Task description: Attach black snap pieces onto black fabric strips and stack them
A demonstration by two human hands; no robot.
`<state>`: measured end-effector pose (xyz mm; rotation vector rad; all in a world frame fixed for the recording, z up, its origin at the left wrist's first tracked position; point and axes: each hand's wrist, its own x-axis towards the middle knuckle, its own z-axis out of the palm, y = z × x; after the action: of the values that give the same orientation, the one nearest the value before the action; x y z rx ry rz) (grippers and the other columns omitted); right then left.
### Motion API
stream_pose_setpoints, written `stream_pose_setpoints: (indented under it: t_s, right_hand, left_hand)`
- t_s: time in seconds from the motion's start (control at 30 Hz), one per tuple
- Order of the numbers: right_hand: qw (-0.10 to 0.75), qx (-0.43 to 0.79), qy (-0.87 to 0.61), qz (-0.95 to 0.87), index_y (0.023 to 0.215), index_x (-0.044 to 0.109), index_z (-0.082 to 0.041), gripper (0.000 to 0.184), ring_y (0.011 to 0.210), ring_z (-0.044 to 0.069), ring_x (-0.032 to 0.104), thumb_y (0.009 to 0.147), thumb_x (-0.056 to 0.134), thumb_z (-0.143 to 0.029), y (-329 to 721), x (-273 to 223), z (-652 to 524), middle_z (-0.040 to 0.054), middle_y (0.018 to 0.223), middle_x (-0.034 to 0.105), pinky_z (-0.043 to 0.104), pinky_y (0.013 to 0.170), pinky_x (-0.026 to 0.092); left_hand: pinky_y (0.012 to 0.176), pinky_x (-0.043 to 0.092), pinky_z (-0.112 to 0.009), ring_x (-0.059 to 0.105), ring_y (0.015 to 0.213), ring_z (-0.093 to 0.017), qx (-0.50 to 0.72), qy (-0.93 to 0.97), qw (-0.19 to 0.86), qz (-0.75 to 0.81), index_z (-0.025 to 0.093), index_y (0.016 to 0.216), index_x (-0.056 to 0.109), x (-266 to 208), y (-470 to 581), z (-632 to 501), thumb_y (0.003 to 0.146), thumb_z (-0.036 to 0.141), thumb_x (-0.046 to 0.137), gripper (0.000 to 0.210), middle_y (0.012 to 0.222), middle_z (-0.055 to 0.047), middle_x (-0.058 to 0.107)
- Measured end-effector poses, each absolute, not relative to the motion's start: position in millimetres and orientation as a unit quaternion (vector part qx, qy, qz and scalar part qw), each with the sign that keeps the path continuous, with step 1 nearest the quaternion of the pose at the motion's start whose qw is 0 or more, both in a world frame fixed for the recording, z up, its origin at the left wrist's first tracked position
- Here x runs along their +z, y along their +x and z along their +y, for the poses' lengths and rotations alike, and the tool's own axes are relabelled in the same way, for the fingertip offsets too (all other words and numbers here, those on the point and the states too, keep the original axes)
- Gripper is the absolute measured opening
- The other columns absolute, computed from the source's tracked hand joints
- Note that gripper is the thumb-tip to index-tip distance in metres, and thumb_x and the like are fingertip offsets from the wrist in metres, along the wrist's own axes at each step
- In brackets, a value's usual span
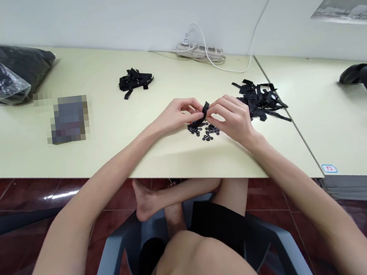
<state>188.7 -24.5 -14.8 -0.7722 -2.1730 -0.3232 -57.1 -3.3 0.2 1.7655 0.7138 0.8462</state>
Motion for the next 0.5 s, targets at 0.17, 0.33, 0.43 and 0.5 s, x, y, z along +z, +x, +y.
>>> stream_pose_setpoints:
  t_s: [0.17,0.33,0.43,0.5]
  right_hand:
    - [0.382,0.0,-0.341,-0.859,0.095,0.067,-0.028,0.014,0.082,0.022,0.067,0.107,0.07,-0.02,188.5,-10.6,-29.0,0.0018,0.09,0.073,0.038,0.074,0.052]
    - [0.298,0.125,-0.342,-0.882,0.101,0.075,-0.027,0.004,0.091,0.023,0.071,0.105,0.075,-0.025,196.3,-6.6,-28.8,0.0032,0.099,0.078,0.039,0.082,0.055]
    - [0.262,0.136,-0.335,-0.895,0.106,0.079,-0.028,0.005,0.104,0.027,0.074,0.104,0.074,-0.027,200.2,-5.6,-27.4,0.0061,0.112,0.081,0.045,0.091,0.058]
    - [0.253,0.139,-0.33,-0.899,0.11,0.08,-0.029,0.009,0.109,0.029,0.074,0.103,0.075,-0.027,201.0,-5.3,-27.0,0.0062,0.114,0.08,0.047,0.095,0.059]
  left_hand:
    - [0.086,0.055,-0.033,0.071,0.094,-0.018,0.372,0.719,0.498,0.31,0.018,0.096,0.081,-1.7,-56.2,-1.5,0.09,0.038,0.085,0.021,0.105,-0.007,0.08]
    - [0.078,0.057,-0.031,0.071,0.094,-0.018,0.399,0.687,0.495,0.352,0.019,0.095,0.078,1.6,-56.8,-0.7,0.087,0.045,0.087,0.029,0.111,-0.008,0.079]
    - [0.077,0.057,-0.03,0.071,0.095,-0.019,0.402,0.684,0.494,0.355,0.019,0.096,0.078,2.5,-56.9,-0.3,0.085,0.049,0.088,0.033,0.113,-0.009,0.079]
    - [0.078,0.057,-0.031,0.071,0.094,-0.018,0.401,0.688,0.493,0.351,0.019,0.096,0.078,1.7,-56.7,0.0,0.085,0.049,0.088,0.034,0.114,-0.009,0.079]
